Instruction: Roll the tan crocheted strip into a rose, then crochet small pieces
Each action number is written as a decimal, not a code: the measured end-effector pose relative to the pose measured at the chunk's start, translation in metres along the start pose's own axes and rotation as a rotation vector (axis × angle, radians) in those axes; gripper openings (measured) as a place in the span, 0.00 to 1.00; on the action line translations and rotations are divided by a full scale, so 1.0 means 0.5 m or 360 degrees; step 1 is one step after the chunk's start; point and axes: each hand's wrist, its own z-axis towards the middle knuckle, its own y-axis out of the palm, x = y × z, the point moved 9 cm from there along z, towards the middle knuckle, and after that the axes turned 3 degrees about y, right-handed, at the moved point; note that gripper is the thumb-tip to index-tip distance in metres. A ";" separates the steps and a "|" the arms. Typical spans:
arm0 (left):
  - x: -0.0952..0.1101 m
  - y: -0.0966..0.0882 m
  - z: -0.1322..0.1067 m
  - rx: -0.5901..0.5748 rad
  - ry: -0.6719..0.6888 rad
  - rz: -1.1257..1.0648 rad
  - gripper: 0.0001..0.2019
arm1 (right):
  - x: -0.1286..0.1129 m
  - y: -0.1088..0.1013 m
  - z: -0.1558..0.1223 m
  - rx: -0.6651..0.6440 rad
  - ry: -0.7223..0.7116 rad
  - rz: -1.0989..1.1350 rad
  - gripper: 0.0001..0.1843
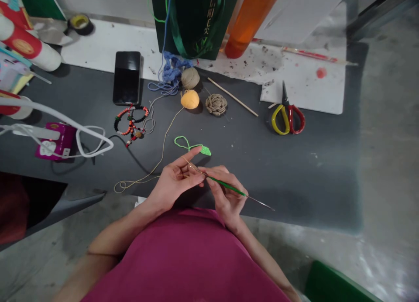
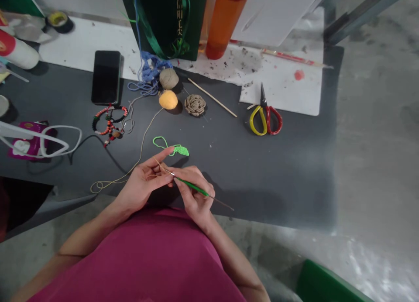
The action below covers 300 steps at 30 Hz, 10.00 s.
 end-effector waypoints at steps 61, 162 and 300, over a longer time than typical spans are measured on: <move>-0.035 0.003 0.010 -0.0086 -0.0126 -0.0505 0.36 | 0.030 -0.008 -0.009 0.0203 0.0128 0.0350 0.06; -0.046 -0.013 0.009 -0.0039 -0.0099 -0.0506 0.28 | 0.042 0.008 -0.011 0.0094 0.0182 0.0312 0.08; -0.003 -0.029 0.008 0.0083 0.0141 -0.0028 0.41 | 0.048 -0.007 -0.016 0.0172 0.0359 0.0362 0.04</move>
